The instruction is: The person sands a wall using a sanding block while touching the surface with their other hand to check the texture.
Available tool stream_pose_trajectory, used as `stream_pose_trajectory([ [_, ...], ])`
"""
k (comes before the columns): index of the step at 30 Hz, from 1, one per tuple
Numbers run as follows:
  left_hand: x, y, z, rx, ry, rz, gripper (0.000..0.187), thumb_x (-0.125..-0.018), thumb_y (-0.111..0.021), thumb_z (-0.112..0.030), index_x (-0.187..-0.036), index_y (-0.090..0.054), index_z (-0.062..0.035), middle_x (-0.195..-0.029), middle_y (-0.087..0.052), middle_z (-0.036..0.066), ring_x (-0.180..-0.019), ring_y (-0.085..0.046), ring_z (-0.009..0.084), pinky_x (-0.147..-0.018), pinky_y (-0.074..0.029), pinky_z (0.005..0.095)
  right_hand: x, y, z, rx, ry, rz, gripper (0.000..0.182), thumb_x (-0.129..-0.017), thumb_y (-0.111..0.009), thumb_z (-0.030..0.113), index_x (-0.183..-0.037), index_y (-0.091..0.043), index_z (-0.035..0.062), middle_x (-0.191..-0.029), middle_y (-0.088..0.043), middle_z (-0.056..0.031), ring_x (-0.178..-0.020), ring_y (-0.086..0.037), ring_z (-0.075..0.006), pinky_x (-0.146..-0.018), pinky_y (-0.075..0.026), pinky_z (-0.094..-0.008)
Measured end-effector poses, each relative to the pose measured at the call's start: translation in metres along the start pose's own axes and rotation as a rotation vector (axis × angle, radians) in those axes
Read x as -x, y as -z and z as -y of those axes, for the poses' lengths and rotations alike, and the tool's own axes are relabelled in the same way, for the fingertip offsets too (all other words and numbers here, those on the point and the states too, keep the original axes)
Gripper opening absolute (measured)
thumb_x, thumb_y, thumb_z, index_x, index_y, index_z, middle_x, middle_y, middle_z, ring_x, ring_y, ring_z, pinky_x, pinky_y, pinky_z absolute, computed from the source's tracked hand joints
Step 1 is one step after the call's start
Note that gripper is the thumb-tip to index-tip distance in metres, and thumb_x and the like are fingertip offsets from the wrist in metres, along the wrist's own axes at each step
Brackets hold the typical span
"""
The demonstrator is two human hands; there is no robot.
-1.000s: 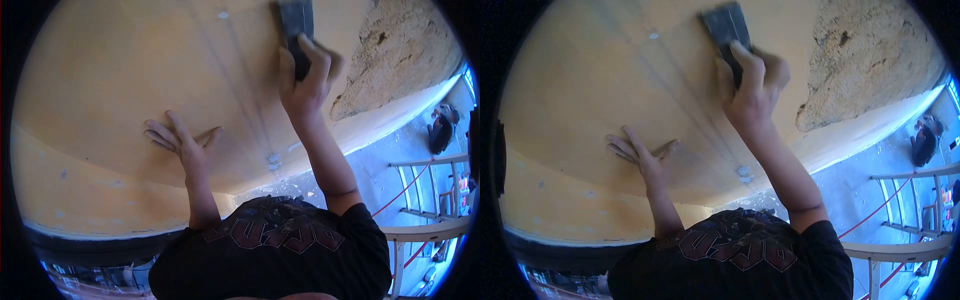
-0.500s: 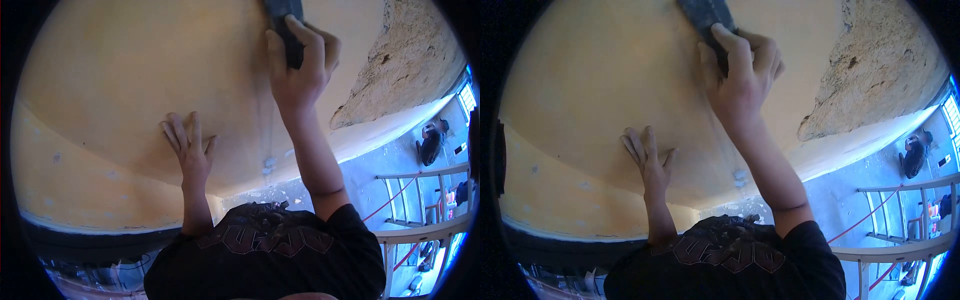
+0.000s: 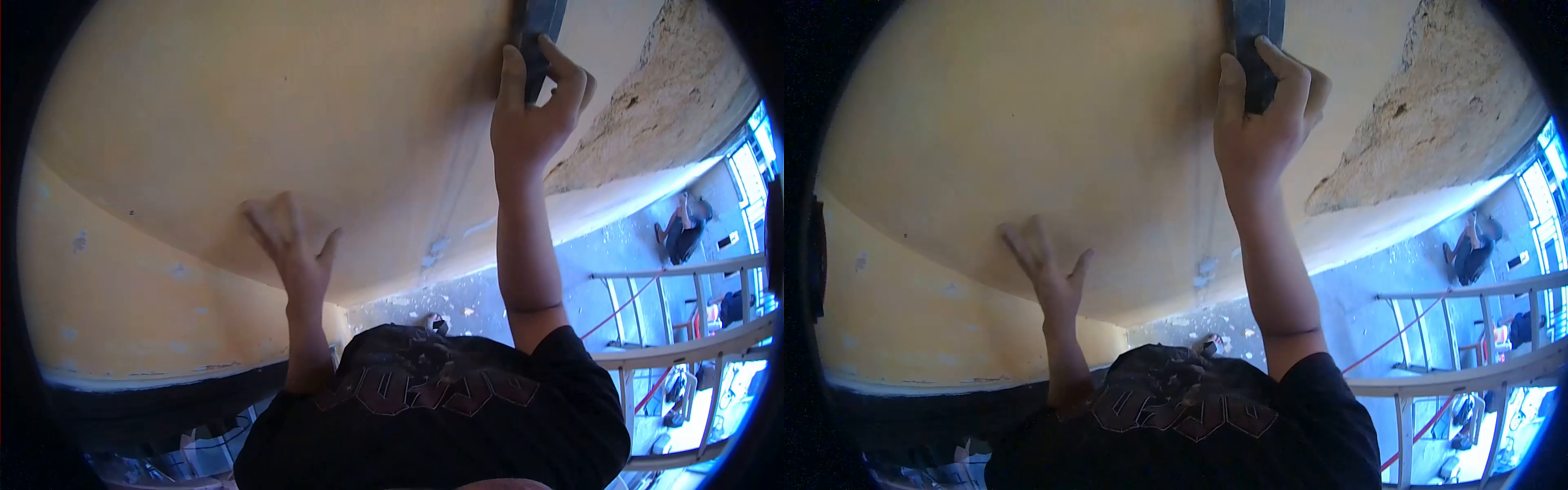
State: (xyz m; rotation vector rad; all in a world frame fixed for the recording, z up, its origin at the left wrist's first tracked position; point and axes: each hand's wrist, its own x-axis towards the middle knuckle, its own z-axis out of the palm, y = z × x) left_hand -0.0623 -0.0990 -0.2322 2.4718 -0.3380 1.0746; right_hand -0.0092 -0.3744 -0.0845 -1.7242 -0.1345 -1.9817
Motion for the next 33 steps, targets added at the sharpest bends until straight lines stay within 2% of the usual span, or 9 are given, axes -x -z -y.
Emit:
stream_pose_trajectory([
  [5,0.003,-0.015,-0.033,-0.021,-0.225,0.183,0.079,-0.077,-0.069,-0.042,-0.142,-0.034,-0.0151,-0.147,-0.002,0.033,-0.135,-0.005,0.0521,-0.103,-0.011,0.0673,0.137,0.033,-0.02,0.148,0.005,0.136,0.028,-0.08,-0.068,0.007,-0.103,-0.055,-0.0017,-0.096,-0.057,-0.0172,-0.088,-0.051,-0.0327,-0.073,-0.043,-0.0413],
  [9,-0.002,-0.025,-0.061,0.22,-0.185,0.118,0.076,-0.079,-0.069,-0.039,-0.142,-0.034,-0.0142,-0.143,-0.001,0.04,-0.132,-0.003,0.0575,-0.102,-0.009,0.069,0.272,0.064,-0.044,0.164,-0.105,0.275,0.039,-0.084,-0.062,0.005,-0.118,-0.043,-0.0012,-0.103,-0.052,-0.0224,-0.092,-0.049,-0.035,-0.079,-0.043,-0.0433],
  [15,-0.017,-0.034,-0.094,0.285,-0.361,0.075,0.075,-0.08,-0.068,-0.037,-0.142,-0.033,-0.0136,-0.142,-0.002,0.042,-0.13,-0.004,0.0607,-0.101,-0.008,0.0702,0.151,0.043,-0.018,0.24,-0.122,0.188,0.033,-0.082,-0.066,0.008,-0.108,-0.048,-0.0008,-0.102,-0.053,-0.0212,-0.094,-0.05,-0.0344,-0.08,-0.04,-0.0458],
  [17,-0.023,-0.035,-0.102,0.199,-0.296,0.123,0.075,-0.081,-0.066,-0.041,-0.142,-0.033,-0.0137,-0.142,-0.002,0.041,-0.131,-0.003,0.0595,-0.101,-0.007,0.0698,0.158,0.047,-0.026,0.255,-0.107,0.182,0.032,-0.081,-0.067,0.008,-0.107,-0.049,0.0,-0.101,-0.054,-0.0208,-0.094,-0.05,-0.0344,-0.081,-0.04,-0.0459],
  [20,-0.023,-0.04,-0.098,0.112,-0.308,0.149,0.074,-0.081,-0.063,-0.044,-0.142,-0.034,-0.0152,-0.144,-0.005,0.039,-0.132,-0.002,0.058,-0.102,-0.006,0.0695,0.274,0.074,-0.05,0.31,-0.249,0.244,0.034,-0.08,-0.069,0.009,-0.108,-0.051,0.0018,-0.103,-0.054,-0.0205,-0.094,-0.051,-0.0355,-0.082,-0.039,-0.0455],
  [23,-0.019,-0.047,-0.081,-0.073,-0.369,0.221,0.074,-0.081,-0.062,-0.046,-0.143,-0.034,-0.017,-0.145,-0.007,0.036,-0.132,-0.003,0.0573,-0.101,-0.007,0.0698,0.297,0.07,-0.045,0.3,-0.303,0.206,0.035,-0.079,-0.07,0.009,-0.108,-0.052,0.0025,-0.102,-0.055,-0.0208,-0.094,-0.051,-0.0355,-0.081,-0.04,-0.0452],
  [27,-0.018,-0.041,-0.077,-0.105,-0.416,0.266,0.074,-0.081,-0.065,-0.043,-0.143,-0.034,-0.0157,-0.147,-0.004,0.034,-0.134,0.0,0.0557,-0.104,-0.008,0.0656,0.184,0.037,-0.011,0.232,-0.252,0.103,0.034,-0.079,-0.069,0.008,-0.109,-0.054,0.0041,-0.102,-0.057,-0.0201,-0.093,-0.052,-0.0336,-0.081,-0.04,-0.0434],
  [29,-0.02,-0.04,-0.078,-0.087,-0.406,0.251,0.068,-0.084,-0.059,-0.044,-0.142,-0.035,-0.0178,-0.146,-0.01,0.033,-0.132,-0.006,0.0571,-0.104,-0.011,0.0646,0.154,0.036,-0.007,0.204,-0.246,0.09,0.033,-0.079,-0.069,0.007,-0.109,-0.054,0.0044,-0.103,-0.058,-0.0193,-0.093,-0.052,-0.0331,-0.08,-0.04,-0.043],
  [33,-0.023,-0.025,-0.074,-0.013,-0.409,0.321,0.07,-0.083,-0.06,-0.042,-0.142,-0.034,-0.0156,-0.148,-0.014,0.028,-0.133,-0.011,0.0532,-0.107,-0.013,0.0611,0.186,0.041,-0.016,0.214,-0.269,0.099,0.039,-0.075,-0.072,0.009,-0.111,-0.056,0.0076,-0.105,-0.057,-0.0174,-0.093,-0.052,-0.0313,-0.08,-0.04,-0.041],
])
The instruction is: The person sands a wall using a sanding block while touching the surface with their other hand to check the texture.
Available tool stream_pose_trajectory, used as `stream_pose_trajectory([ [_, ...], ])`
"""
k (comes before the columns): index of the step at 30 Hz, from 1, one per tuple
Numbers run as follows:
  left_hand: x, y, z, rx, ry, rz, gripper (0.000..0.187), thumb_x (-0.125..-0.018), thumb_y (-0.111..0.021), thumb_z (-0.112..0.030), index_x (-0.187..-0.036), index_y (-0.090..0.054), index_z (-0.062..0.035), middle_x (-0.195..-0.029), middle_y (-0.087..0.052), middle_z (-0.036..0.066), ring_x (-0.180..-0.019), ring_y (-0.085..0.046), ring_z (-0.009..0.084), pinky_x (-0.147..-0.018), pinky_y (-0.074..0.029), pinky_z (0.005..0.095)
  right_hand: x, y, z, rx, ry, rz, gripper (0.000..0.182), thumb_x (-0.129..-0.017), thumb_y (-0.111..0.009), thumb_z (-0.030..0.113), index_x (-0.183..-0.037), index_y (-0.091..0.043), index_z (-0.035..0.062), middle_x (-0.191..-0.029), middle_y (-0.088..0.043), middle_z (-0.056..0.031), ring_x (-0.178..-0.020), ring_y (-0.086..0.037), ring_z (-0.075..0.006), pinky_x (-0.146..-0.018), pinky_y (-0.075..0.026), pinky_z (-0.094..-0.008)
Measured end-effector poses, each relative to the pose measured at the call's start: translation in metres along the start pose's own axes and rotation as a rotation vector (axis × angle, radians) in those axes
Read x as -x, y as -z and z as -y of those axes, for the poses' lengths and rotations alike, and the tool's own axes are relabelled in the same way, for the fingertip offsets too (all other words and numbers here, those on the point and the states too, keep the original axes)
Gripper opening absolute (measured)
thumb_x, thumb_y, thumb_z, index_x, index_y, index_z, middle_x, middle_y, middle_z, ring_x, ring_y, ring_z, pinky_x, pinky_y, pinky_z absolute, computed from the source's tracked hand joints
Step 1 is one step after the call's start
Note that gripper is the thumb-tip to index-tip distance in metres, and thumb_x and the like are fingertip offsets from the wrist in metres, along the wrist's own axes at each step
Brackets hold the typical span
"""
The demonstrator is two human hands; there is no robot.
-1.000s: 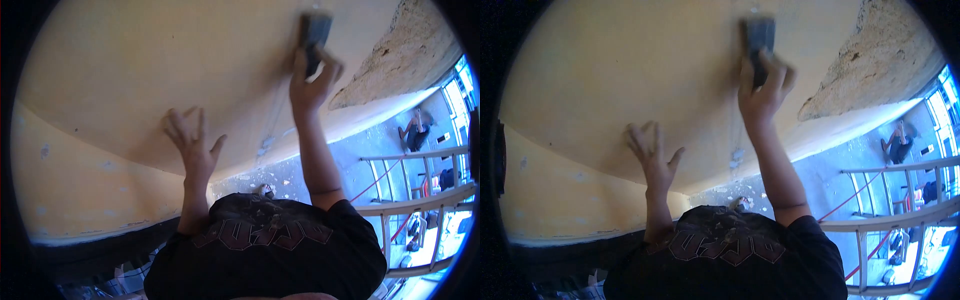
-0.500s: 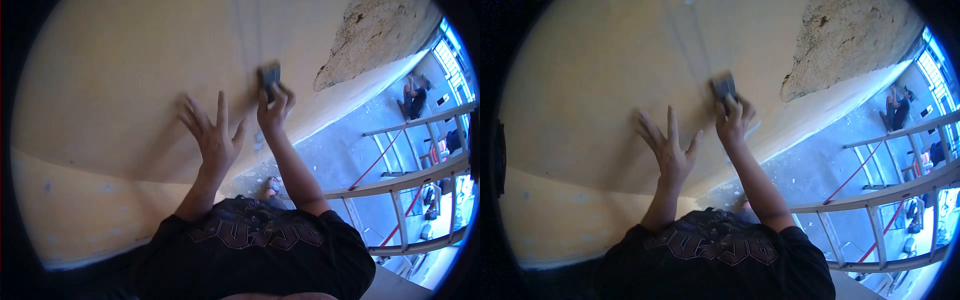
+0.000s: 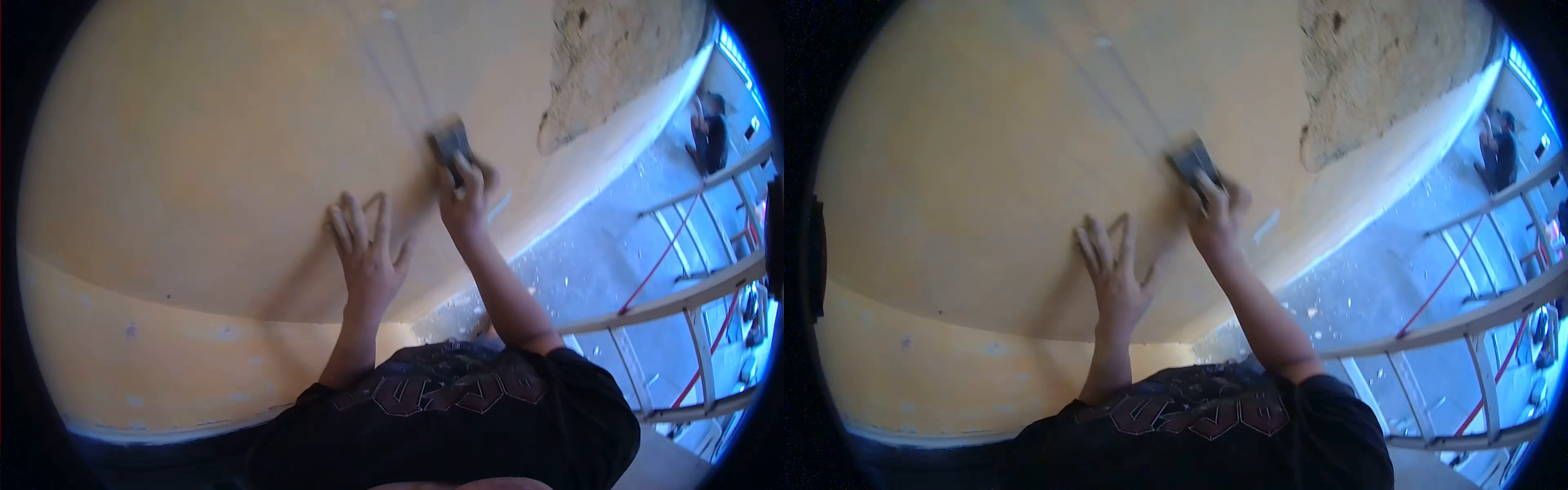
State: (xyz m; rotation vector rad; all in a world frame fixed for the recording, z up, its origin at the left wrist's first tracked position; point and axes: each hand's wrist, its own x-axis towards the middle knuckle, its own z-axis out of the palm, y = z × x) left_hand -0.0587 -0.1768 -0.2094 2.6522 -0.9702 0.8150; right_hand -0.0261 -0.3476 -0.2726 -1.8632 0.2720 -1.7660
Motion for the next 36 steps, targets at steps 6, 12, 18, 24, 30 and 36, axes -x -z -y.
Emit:
stream_pose_trajectory([
  [6,0.009,0.012,0.004,0.021,-0.08,0.108,0.074,-0.079,-0.066,-0.039,-0.141,-0.035,-0.0122,-0.148,-0.011,0.029,-0.134,-0.008,0.0538,-0.106,-0.012,0.0629,0.014,-0.006,-0.012,-0.054,0.041,-0.016,0.031,-0.079,-0.069,0.007,-0.106,-0.054,0.0015,-0.1,-0.055,-0.0214,-0.091,-0.051,-0.0342,-0.079,-0.042,-0.0418],
  [12,0.012,0.018,0.007,0.445,-0.163,-0.338,0.049,-0.079,-0.068,-0.021,-0.124,-0.053,-0.0066,-0.14,-0.032,0.027,-0.131,-0.027,0.0488,-0.105,-0.023,0.0602,-0.173,0.0,0.058,-0.089,0.21,-0.127,0.03,-0.076,-0.071,0.012,-0.102,-0.059,0.0061,-0.095,-0.058,-0.0139,-0.086,-0.051,-0.0298,-0.077,-0.038,-0.0411],
  [18,0.022,0.029,0.012,0.381,-0.081,-0.518,0.03,-0.079,-0.065,-0.012,-0.107,-0.06,-0.0046,-0.124,-0.049,0.021,-0.124,-0.041,0.0426,-0.105,-0.027,0.0576,-0.019,-0.007,-0.015,-0.044,0.115,-0.031,0.033,-0.076,-0.071,0.011,-0.104,-0.057,0.0014,-0.097,-0.056,-0.021,-0.086,-0.051,-0.0349,-0.076,-0.039,-0.0459],
  [24,0.018,0.042,0.021,0.442,-0.078,-0.681,0.017,-0.082,-0.058,-0.01,-0.098,-0.059,-0.0061,-0.111,-0.054,0.017,-0.117,-0.046,0.0405,-0.104,-0.028,0.0597,-0.058,-0.011,0.011,-0.083,0.135,-0.099,0.03,-0.075,-0.071,0.008,-0.103,-0.061,0.0058,-0.102,-0.058,-0.0188,-0.088,-0.053,-0.0313,-0.08,-0.038,-0.0419],
  [30,0.014,0.035,0.016,0.471,-0.138,-0.692,0.015,-0.083,-0.056,-0.012,-0.096,-0.057,-0.0056,-0.103,-0.056,0.016,-0.111,-0.05,0.0379,-0.104,-0.027,0.0604,-0.196,-0.007,0.073,-0.164,0.168,-0.171,0.033,-0.076,-0.07,0.012,-0.107,-0.062,0.0117,-0.104,-0.056,-0.0137,-0.091,-0.052,-0.0296,-0.084,-0.037,-0.0385],
  [36,0.002,0.036,0.029,0.254,0.067,-0.661,0.04,-0.085,-0.057,-0.018,-0.119,-0.047,-0.0008,-0.131,-0.035,0.026,-0.127,-0.029,0.0439,-0.105,-0.021,0.059,-0.09,0.006,0.008,-0.046,0.082,-0.13,0.03,-0.073,-0.071,0.004,-0.102,-0.061,0.0044,-0.103,-0.058,-0.0188,-0.088,-0.054,-0.0305,-0.08,-0.04,-0.0395],
])
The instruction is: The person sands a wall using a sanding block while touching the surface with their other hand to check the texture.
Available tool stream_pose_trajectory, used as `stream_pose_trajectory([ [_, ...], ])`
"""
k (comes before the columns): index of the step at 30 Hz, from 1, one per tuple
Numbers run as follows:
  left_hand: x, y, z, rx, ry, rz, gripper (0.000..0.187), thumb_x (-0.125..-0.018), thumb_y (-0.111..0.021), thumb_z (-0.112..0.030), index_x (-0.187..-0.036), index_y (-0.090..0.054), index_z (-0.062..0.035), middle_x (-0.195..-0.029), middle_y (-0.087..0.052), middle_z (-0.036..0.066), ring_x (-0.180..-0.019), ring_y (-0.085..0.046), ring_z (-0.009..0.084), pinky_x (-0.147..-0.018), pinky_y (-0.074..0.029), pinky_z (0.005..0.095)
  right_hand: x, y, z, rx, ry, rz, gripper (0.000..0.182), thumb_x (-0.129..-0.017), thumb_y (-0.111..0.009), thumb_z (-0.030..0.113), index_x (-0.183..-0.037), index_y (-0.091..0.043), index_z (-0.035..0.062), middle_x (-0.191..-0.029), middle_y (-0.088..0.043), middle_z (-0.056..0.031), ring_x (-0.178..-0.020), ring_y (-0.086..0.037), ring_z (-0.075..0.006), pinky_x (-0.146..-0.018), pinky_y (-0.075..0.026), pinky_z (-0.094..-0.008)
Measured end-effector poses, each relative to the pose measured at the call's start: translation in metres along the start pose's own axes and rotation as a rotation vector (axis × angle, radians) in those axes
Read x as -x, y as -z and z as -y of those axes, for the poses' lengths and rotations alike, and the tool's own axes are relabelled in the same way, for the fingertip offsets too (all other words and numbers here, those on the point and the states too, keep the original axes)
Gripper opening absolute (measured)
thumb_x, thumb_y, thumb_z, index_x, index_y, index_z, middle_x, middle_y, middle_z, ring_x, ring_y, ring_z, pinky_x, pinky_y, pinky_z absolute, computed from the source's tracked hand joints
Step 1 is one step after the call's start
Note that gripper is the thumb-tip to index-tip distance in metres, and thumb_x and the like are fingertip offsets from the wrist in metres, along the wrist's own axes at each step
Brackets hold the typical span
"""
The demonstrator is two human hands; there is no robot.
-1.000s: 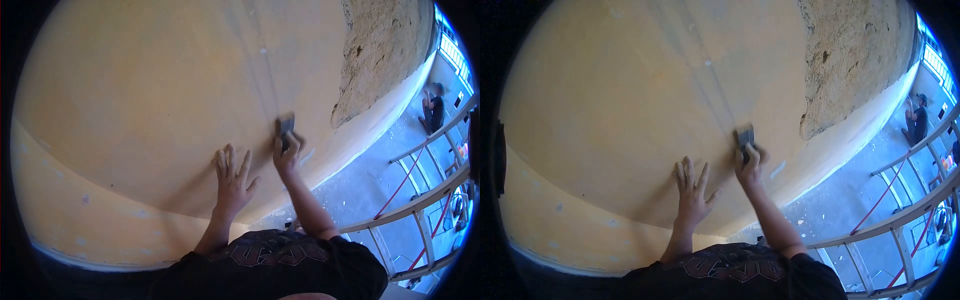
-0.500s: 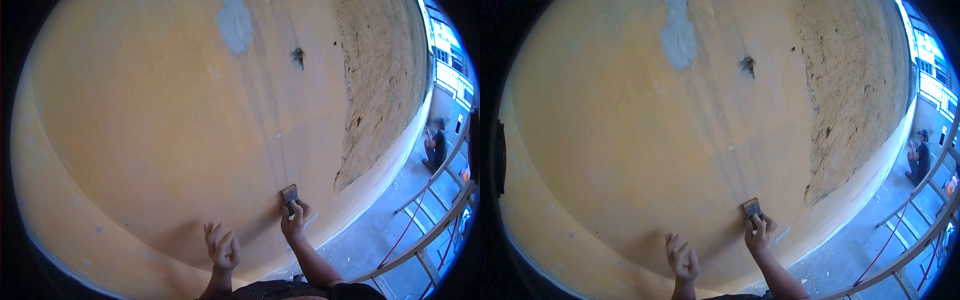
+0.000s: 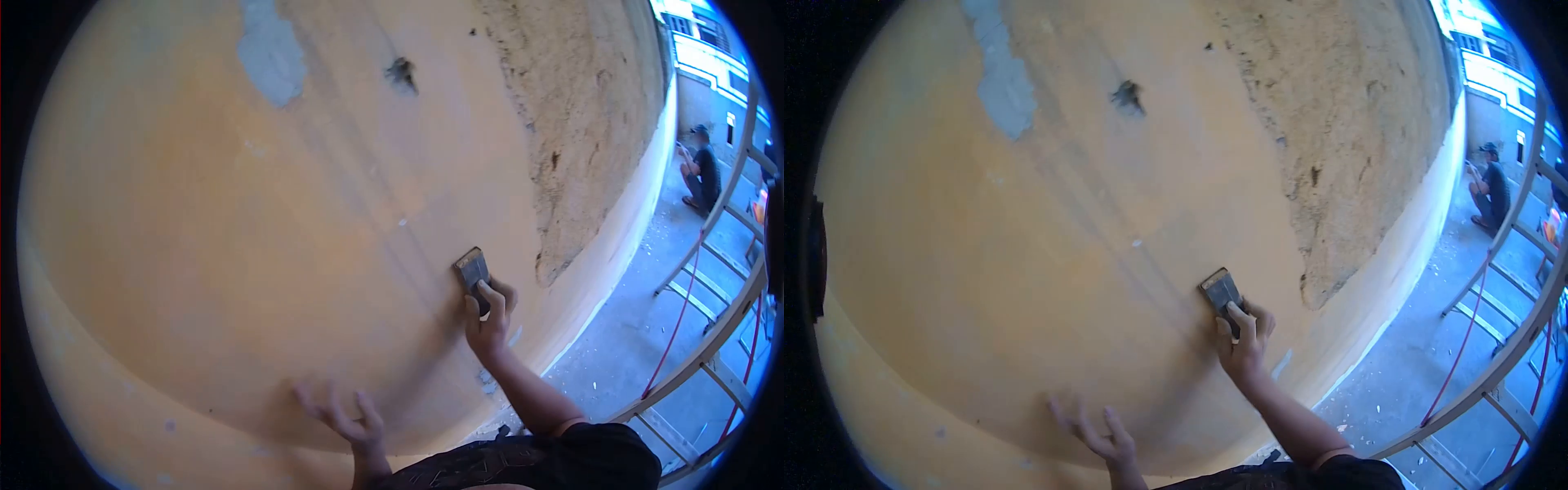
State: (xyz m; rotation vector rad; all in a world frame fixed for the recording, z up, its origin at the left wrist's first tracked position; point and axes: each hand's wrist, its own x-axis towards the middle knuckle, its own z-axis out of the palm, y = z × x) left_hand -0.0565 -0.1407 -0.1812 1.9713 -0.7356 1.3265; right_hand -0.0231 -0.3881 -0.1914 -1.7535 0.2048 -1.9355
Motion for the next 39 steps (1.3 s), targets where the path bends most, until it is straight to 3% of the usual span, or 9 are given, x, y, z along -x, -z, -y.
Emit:
stream_pose_trajectory([
  [5,0.003,-0.018,0.013,-0.347,0.132,0.093,0.076,-0.087,-0.058,-0.029,-0.145,-0.018,-0.0015,-0.149,0.005,0.029,-0.137,0.002,0.0472,-0.106,-0.01,0.0605,-0.093,-0.023,-0.01,-0.029,0.048,-0.115,0.03,-0.079,-0.068,0.012,-0.106,-0.061,0.004,-0.098,-0.059,-0.016,-0.087,-0.052,-0.0336,-0.08,-0.04,-0.0441],
  [9,0.006,-0.024,0.017,-0.461,0.156,0.069,0.084,-0.088,-0.056,-0.036,-0.146,-0.007,-0.0013,-0.148,0.01,0.031,-0.136,0.01,0.0501,-0.103,0.001,0.0647,-0.191,-0.027,-0.003,-0.026,0.184,-0.151,0.029,-0.08,-0.067,0.017,-0.107,-0.06,0.0086,-0.093,-0.057,-0.014,-0.089,-0.053,-0.0335,-0.08,-0.04,-0.044],
  [17,0.01,-0.02,0.034,-0.5,0.117,0.161,0.088,-0.088,-0.051,-0.046,-0.146,-0.002,0.0011,-0.146,0.014,0.033,-0.134,0.014,0.0512,-0.101,0.007,0.0654,-0.049,0.002,-0.076,0.03,-0.016,-0.16,0.025,-0.08,-0.068,0.013,-0.103,-0.062,0.0045,-0.096,-0.061,-0.0192,-0.086,-0.055,-0.0334,-0.078,-0.044,-0.0411],
  [20,0.002,-0.029,0.03,-0.484,0.15,0.141,0.089,-0.089,-0.049,-0.047,-0.145,-0.001,0.0021,-0.146,0.014,0.033,-0.134,0.016,0.0499,-0.102,0.007,0.0641,-0.129,-0.001,-0.074,0.095,0.122,-0.137,0.021,-0.08,-0.068,0.019,-0.095,-0.06,0.0051,-0.093,-0.06,-0.0174,-0.088,-0.054,-0.0371,-0.077,-0.044,-0.0449],
  [23,0.001,-0.035,0.029,-0.509,0.188,0.115,0.089,-0.09,-0.049,-0.047,-0.145,-0.001,0.003,-0.146,0.016,0.032,-0.135,0.017,0.0479,-0.103,0.008,0.0623,-0.168,-0.008,-0.073,0.074,-0.092,0.062,0.026,-0.083,-0.065,0.022,-0.1,-0.058,0.0036,-0.091,-0.059,-0.0179,-0.085,-0.052,-0.0377,-0.075,-0.043,-0.0439],
  [28,0.009,-0.032,0.034,-0.517,0.129,0.088,0.085,-0.092,-0.046,-0.046,-0.145,-0.001,0.0033,-0.146,0.019,0.031,-0.136,0.018,0.0442,-0.104,0.01,0.0598,-0.011,0.016,-0.118,0.102,0.132,-0.057,0.034,-0.076,-0.071,0.005,-0.106,-0.056,0.0012,-0.095,-0.062,-0.0174,-0.088,-0.057,-0.0347,-0.076,-0.044,-0.0438],
  [31,0.01,-0.033,0.034,-0.507,0.099,0.091,0.082,-0.094,-0.043,-0.045,-0.145,-0.001,0.0037,-0.147,0.018,0.03,-0.136,0.019,0.0437,-0.104,0.01,0.0591,0.116,0.08,-0.128,0.146,-0.323,0.195,0.036,-0.078,-0.066,0.002,-0.11,-0.049,0.0012,-0.106,-0.055,-0.0196,-0.097,-0.053,-0.0364,-0.088,-0.041,-0.0437],
  [36,0.006,-0.035,0.022,-0.526,0.117,0.13,0.081,-0.095,-0.04,-0.042,-0.144,0.004,0.0055,-0.146,0.019,0.03,-0.135,0.022,0.0435,-0.104,0.013,0.0579,0.194,0.164,-0.109,0.208,-0.737,0.411,0.041,-0.083,-0.064,0.009,-0.118,-0.044,0.0012,-0.104,-0.054,-0.0182,-0.094,-0.055,-0.029,-0.083,-0.044,-0.0383],
  [39,0.004,-0.038,0.021,-0.546,0.139,0.138,0.08,-0.096,-0.037,-0.041,-0.143,0.006,0.0065,-0.145,0.02,0.032,-0.135,0.023,0.0439,-0.103,0.014,0.0576,0.205,0.179,-0.109,0.044,-1.215,0.421,0.043,-0.087,-0.061,0.016,-0.124,-0.043,0.0047,-0.101,-0.057,-0.0103,-0.088,-0.056,-0.0188,-0.077,-0.045,-0.0365],
])
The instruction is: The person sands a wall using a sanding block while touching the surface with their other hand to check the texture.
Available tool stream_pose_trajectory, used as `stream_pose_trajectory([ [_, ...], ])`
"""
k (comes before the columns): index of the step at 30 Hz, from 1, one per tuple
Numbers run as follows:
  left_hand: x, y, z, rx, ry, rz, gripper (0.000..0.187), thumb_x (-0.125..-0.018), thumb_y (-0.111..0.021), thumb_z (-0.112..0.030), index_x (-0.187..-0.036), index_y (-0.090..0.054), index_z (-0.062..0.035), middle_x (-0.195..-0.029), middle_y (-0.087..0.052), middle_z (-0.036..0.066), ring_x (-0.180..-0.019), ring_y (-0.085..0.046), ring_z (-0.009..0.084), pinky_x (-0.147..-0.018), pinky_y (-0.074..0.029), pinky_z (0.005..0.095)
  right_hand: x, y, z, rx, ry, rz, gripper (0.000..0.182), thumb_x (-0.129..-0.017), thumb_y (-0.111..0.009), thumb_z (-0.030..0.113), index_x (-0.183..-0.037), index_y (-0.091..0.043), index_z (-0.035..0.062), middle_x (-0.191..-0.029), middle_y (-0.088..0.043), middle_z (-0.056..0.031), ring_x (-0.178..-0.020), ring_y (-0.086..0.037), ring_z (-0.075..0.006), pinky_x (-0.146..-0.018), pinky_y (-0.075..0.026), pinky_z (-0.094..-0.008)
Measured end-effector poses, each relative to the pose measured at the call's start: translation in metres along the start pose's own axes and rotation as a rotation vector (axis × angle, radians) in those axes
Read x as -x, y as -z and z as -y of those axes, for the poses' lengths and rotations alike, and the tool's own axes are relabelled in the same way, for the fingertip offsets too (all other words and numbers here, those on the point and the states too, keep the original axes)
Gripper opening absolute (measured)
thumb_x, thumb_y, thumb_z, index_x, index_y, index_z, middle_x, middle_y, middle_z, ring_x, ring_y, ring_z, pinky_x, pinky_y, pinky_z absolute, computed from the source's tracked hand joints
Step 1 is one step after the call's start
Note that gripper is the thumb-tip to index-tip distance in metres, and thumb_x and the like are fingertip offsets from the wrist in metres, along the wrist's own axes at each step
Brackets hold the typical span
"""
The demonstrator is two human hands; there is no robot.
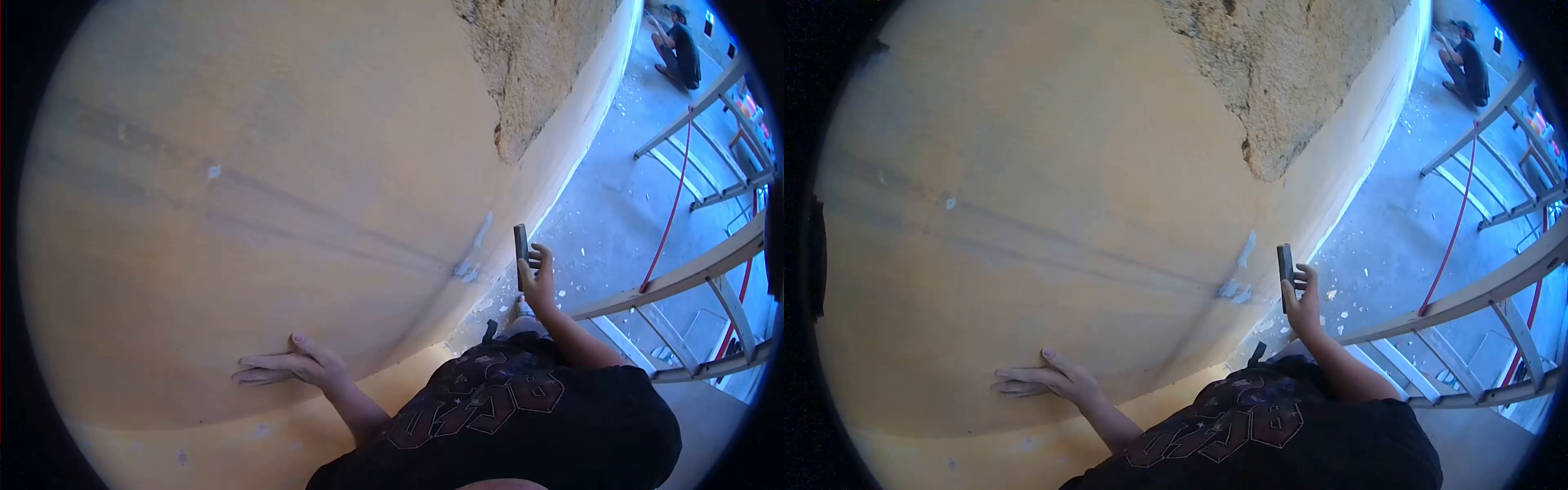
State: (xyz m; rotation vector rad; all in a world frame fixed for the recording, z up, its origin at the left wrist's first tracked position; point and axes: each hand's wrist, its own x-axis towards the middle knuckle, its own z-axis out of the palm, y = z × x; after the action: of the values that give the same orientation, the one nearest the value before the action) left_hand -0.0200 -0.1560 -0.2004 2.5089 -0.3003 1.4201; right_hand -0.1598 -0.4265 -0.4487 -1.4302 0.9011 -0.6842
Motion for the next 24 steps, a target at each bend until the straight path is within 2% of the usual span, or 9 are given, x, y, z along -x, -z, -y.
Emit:
stream_pose_trajectory([
  [1,0.0,0.001,0.001,-0.001,-0.01,0.014,0.08,-0.096,-0.037,-0.041,-0.143,0.006,0.0065,-0.145,0.02,0.032,-0.135,0.023,0.0439,-0.103,0.014,0.0576,-0.001,0.0,-0.002,0.001,-0.016,-0.004,0.043,-0.087,-0.061,0.016,-0.124,-0.043,0.0047,-0.101,-0.057,-0.0103,-0.088,-0.056,-0.0188,-0.077,-0.045,-0.0365],
  [4,0.003,0.001,0.004,-0.005,0.03,0.033,0.082,-0.095,-0.04,-0.041,-0.143,0.006,0.0064,-0.145,0.021,0.032,-0.135,0.023,0.0444,-0.104,0.014,0.0574,-0.011,-0.002,0.001,-0.535,-0.442,0.15,0.041,-0.091,-0.056,0.02,-0.127,-0.043,0.0064,-0.101,-0.057,-0.0063,-0.086,-0.055,-0.0154,-0.075,-0.045,-0.0323],
  [7,0.004,0.004,0.011,-0.02,0.024,0.024,0.083,-0.094,-0.044,-0.04,-0.143,0.004,0.0063,-0.146,0.019,0.031,-0.135,0.021,0.0451,-0.105,0.009,0.0588,-0.015,-0.013,0.039,-0.84,-0.334,0.276,0.038,-0.095,-0.049,0.02,-0.129,-0.042,0.0054,-0.102,-0.056,-0.0047,-0.089,-0.055,-0.0132,-0.076,-0.044,-0.0279],
  [11,0.014,0.021,0.021,0.112,0.025,0.062,0.077,-0.093,-0.047,-0.031,-0.144,-0.003,0.0066,-0.147,0.013,0.031,-0.138,0.009,0.0433,-0.108,-0.005,0.0563,-0.006,-0.025,0.05,-0.78,-0.333,0.387,0.034,-0.096,-0.047,0.021,-0.127,-0.045,0.0059,-0.102,-0.057,-0.0042,-0.089,-0.055,-0.0122,-0.076,-0.045,-0.0267],
  [14,0.032,0.032,0.02,0.633,0.044,-0.113,0.072,-0.091,-0.049,-0.027,-0.142,-0.012,0.0074,-0.147,-0.005,0.032,-0.138,-0.007,0.0428,-0.11,-0.011,0.0519,0.011,-0.033,0.02,-0.557,-0.467,0.418,0.034,-0.092,-0.053,0.025,-0.122,-0.049,0.0093,-0.098,-0.056,-0.0033,-0.083,-0.053,-0.0139,-0.071,-0.043,-0.0268],
  [17,0.081,0.025,0.024,0.786,0.015,0.037,0.063,-0.089,-0.052,-0.025,-0.136,-0.025,0.0077,-0.139,-0.027,0.029,-0.131,-0.027,0.04,-0.107,-0.022,0.049,0.041,-0.039,-0.011,-0.506,-0.658,0.475,0.033,-0.088,-0.058,0.027,-0.117,-0.051,0.0118,-0.093,-0.055,-0.0031,-0.078,-0.051,-0.0165,-0.065,-0.043,-0.0293],
  [22,0.137,0.006,0.008,0.83,0.032,0.741,0.077,-0.083,-0.063,-0.04,-0.137,-0.03,0.0033,-0.136,-0.033,0.03,-0.128,-0.032,0.0438,-0.104,-0.029,0.0499,0.094,-0.045,-0.006,-0.275,-0.654,0.787,0.03,-0.09,-0.056,0.025,-0.115,-0.051,0.0085,-0.091,-0.055,-0.0035,-0.075,-0.054,-0.0172,-0.059,-0.046,-0.0313],
  [23,0.157,0.0,0.01,0.804,0.082,0.684,0.077,-0.083,-0.063,-0.04,-0.137,-0.03,0.0033,-0.136,-0.033,0.03,-0.128,-0.032,0.0438,-0.104,-0.029,0.0499,0.1,-0.049,-0.009,-0.358,-0.77,0.834,0.029,-0.091,-0.055,0.023,-0.115,-0.051,0.0079,-0.092,-0.055,-0.0043,-0.075,-0.055,-0.0172,-0.06,-0.046,-0.0308],
  [24,0.181,-0.005,0.011,0.72,0.079,0.9,0.08,-0.083,-0.064,-0.041,-0.138,-0.028,0.0032,-0.136,-0.035,0.029,-0.127,-0.034,0.0425,-0.104,-0.03,0.047,0.104,-0.053,-0.017,-0.379,-0.76,0.878,0.03,-0.092,-0.054,0.021,-0.118,-0.05,0.0068,-0.092,-0.056,-0.0059,-0.077,-0.056,-0.0167,-0.062,-0.048,-0.0299],
])
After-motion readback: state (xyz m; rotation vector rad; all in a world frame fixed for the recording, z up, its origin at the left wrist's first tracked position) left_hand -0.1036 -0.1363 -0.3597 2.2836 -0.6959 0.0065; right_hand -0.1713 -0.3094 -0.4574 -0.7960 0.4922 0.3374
